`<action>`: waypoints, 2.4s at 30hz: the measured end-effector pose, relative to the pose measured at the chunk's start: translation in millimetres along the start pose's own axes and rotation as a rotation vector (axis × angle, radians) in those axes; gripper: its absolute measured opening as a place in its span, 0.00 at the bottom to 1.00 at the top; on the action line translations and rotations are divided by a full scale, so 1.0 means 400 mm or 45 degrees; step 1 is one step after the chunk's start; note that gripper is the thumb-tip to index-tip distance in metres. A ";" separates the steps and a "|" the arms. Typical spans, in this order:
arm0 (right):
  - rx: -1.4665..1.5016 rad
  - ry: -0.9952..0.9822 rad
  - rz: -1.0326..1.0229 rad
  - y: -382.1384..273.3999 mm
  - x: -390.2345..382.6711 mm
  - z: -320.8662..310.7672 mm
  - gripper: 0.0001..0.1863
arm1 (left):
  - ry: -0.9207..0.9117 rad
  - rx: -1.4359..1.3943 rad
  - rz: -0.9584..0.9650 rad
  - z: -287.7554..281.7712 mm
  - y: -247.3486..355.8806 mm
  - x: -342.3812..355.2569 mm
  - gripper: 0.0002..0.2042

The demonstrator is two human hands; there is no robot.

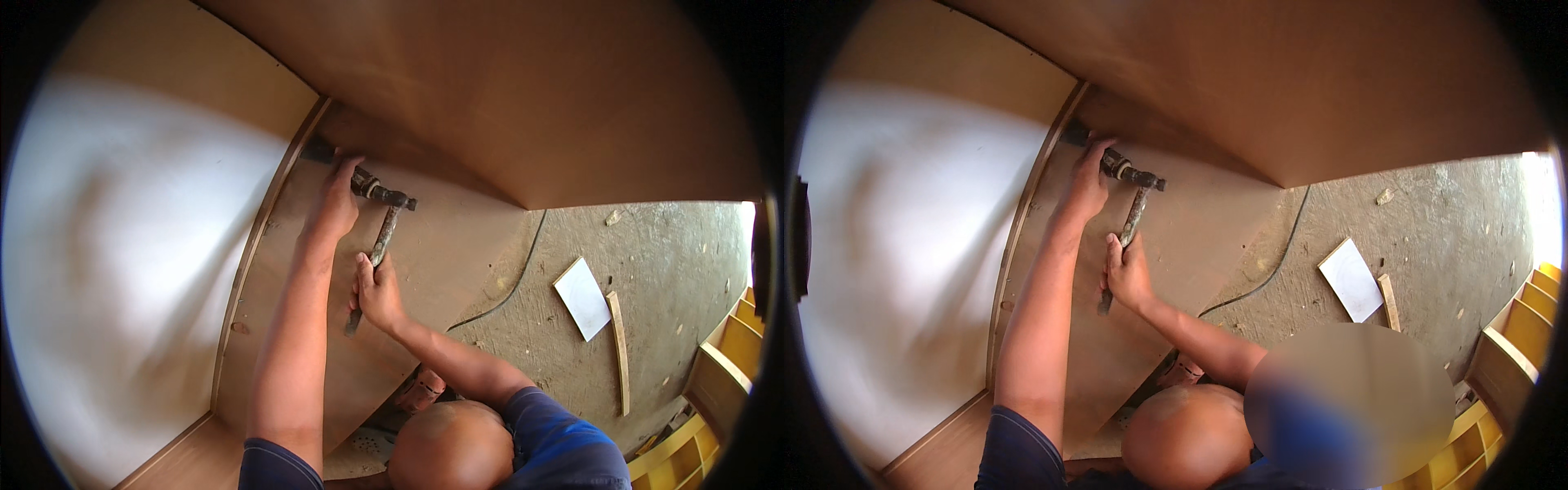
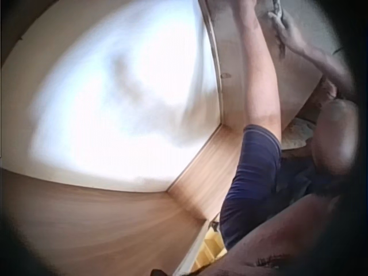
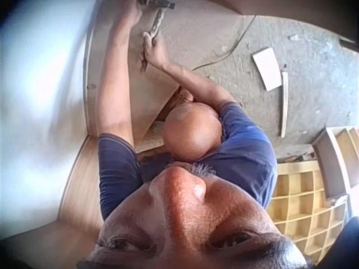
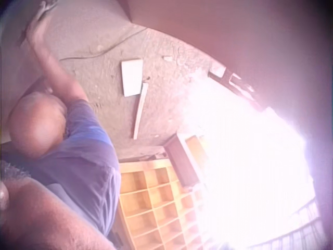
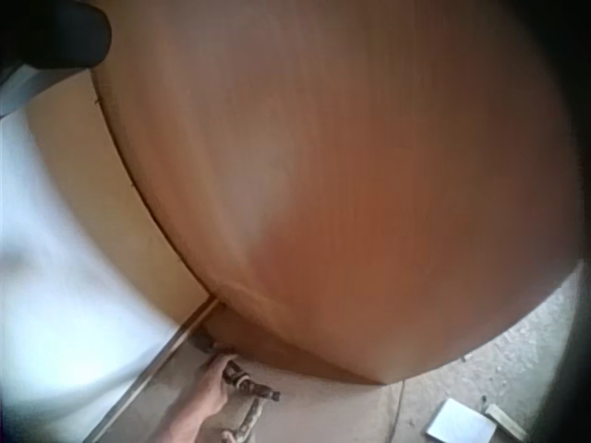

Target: The person uses an axe and hammer to remove or adjust wooden support pieces on a cabinet, then uses a hammer and chisel to work on the interior base of the unit.

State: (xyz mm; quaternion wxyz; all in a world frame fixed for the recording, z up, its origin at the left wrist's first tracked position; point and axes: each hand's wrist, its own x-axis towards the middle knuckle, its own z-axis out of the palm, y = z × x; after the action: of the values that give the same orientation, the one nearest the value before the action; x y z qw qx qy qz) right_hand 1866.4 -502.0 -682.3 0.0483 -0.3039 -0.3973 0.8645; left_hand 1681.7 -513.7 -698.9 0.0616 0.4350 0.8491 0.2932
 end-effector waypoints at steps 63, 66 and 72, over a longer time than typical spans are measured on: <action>-2.255 -0.092 -0.341 -0.293 0.398 0.082 0.27 | 0.524 0.330 -0.503 0.032 0.168 -0.703 0.22; -2.118 -0.119 -0.239 -0.285 0.388 0.080 0.26 | 0.484 0.350 -0.534 0.032 0.168 -0.702 0.22; -2.135 -0.159 -0.296 -0.282 0.390 0.057 0.27 | 0.501 0.322 -0.510 0.030 0.171 -0.702 0.22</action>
State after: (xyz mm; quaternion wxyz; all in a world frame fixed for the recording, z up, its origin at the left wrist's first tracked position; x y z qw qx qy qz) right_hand 1709.2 -389.6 -666.2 -0.1264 -0.1481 -0.9374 0.2887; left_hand 1906.5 -695.1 -713.4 -0.1020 0.1981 0.9434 0.2457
